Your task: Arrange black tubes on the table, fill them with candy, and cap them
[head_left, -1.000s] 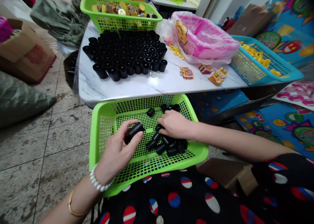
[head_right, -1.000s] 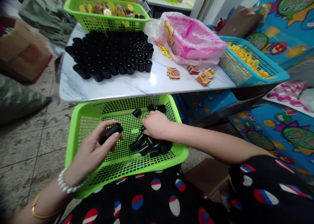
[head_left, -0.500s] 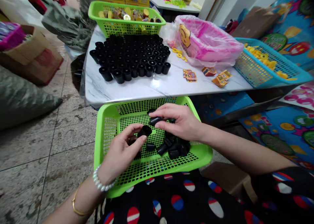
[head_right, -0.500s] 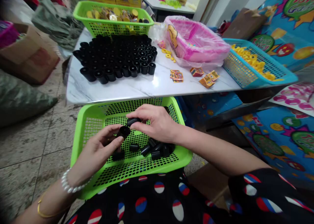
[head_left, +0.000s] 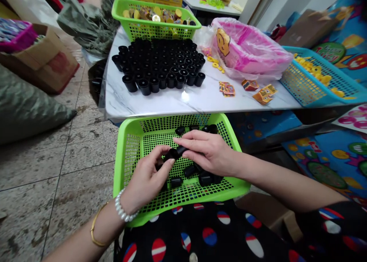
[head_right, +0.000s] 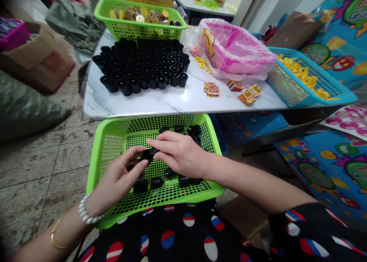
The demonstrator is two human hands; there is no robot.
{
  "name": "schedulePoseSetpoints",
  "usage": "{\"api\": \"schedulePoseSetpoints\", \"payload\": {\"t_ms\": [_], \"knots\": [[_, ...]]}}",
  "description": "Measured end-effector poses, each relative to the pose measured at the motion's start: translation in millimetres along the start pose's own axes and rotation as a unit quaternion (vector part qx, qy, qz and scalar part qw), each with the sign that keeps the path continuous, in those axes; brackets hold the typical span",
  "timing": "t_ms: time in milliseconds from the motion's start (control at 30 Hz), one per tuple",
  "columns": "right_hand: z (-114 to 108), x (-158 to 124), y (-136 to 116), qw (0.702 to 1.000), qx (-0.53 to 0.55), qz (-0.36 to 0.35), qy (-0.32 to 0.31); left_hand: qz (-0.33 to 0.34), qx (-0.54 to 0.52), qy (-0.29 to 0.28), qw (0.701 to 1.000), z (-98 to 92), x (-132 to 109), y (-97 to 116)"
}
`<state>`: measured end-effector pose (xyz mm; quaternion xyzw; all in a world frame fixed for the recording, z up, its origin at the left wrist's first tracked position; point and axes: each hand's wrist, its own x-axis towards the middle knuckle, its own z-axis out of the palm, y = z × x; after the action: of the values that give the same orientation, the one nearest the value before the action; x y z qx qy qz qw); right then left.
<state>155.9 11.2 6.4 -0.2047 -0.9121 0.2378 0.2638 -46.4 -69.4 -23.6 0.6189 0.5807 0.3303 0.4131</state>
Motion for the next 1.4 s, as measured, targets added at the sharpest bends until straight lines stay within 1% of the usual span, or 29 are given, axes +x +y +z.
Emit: {"api": "schedulePoseSetpoints", "payload": {"t_ms": [133,200,333,400,533,700,767,867,933,1000,1067,1100,1167,1200,1233,1267,1300,1333,1367,1400], "knots": [[6,-3,1,1.000,-0.004,0.010,0.021,0.020,0.014,0.020,0.999,-0.8,-1,1],[5,-2,1,0.999,0.006,0.025,0.040,0.032,0.025,0.029,0.999,-1.6,-1,1],[0,3,0,0.996,0.038,0.035,0.078,0.036,0.031,0.026,0.999,-3.1,1,1],[-2,6,-1,0.996,0.047,0.034,0.074,0.038,0.031,0.025,0.999,-3.5,1,0],[-2,9,0,0.998,0.038,0.016,0.037,0.049,0.031,0.027,0.998,-4.4,1,-1],[1,8,2,1.000,0.017,0.000,0.025,0.039,0.020,0.031,0.999,-5.2,-1,-1],[6,6,3,1.000,0.027,-0.011,0.005,0.032,0.009,0.019,0.999,-4.7,0,-1],[16,2,1,0.998,0.044,-0.010,-0.052,0.035,-0.058,0.003,0.998,-2.8,2,-3],[22,-1,-4,0.993,0.056,0.029,-0.099,0.034,-0.098,-0.007,0.995,-1.3,3,-5],[24,-4,-10,0.982,0.080,0.085,-0.149,0.034,-0.098,-0.033,0.994,-0.5,2,-6],[21,-5,-16,0.966,0.114,0.123,-0.198,0.036,-0.072,-0.070,0.994,-0.7,0,-7],[17,-5,-18,0.958,0.131,0.124,-0.222,0.034,-0.060,-0.086,0.994,-1.2,-1,-7],[9,-3,-17,0.952,0.152,0.099,-0.246,0.018,-0.057,-0.108,0.992,-3.0,-1,-5],[5,-1,-14,0.956,0.152,0.085,-0.235,0.003,-0.071,-0.109,0.991,-4.3,-1,-3],[1,2,-10,0.965,0.141,0.082,-0.206,-0.011,-0.095,-0.099,0.990,-5.8,0,-1],[-1,6,-6,0.975,0.114,0.094,-0.165,-0.022,-0.128,-0.074,0.989,-7.4,2,1],[-1,10,-2,0.982,0.077,0.117,-0.125,-0.029,-0.165,-0.037,0.985,-9.2,3,3],[2,15,2,0.985,0.035,0.138,-0.100,-0.032,-0.203,0.006,0.979,-10.9,5,5],[7,20,3,0.983,-0.006,0.152,-0.102,-0.031,-0.239,0.051,0.969,-12.5,7,7],[16,25,3,0.978,-0.039,0.152,-0.134,-0.031,-0.270,0.090,0.958,-13.9,8,8]]}}
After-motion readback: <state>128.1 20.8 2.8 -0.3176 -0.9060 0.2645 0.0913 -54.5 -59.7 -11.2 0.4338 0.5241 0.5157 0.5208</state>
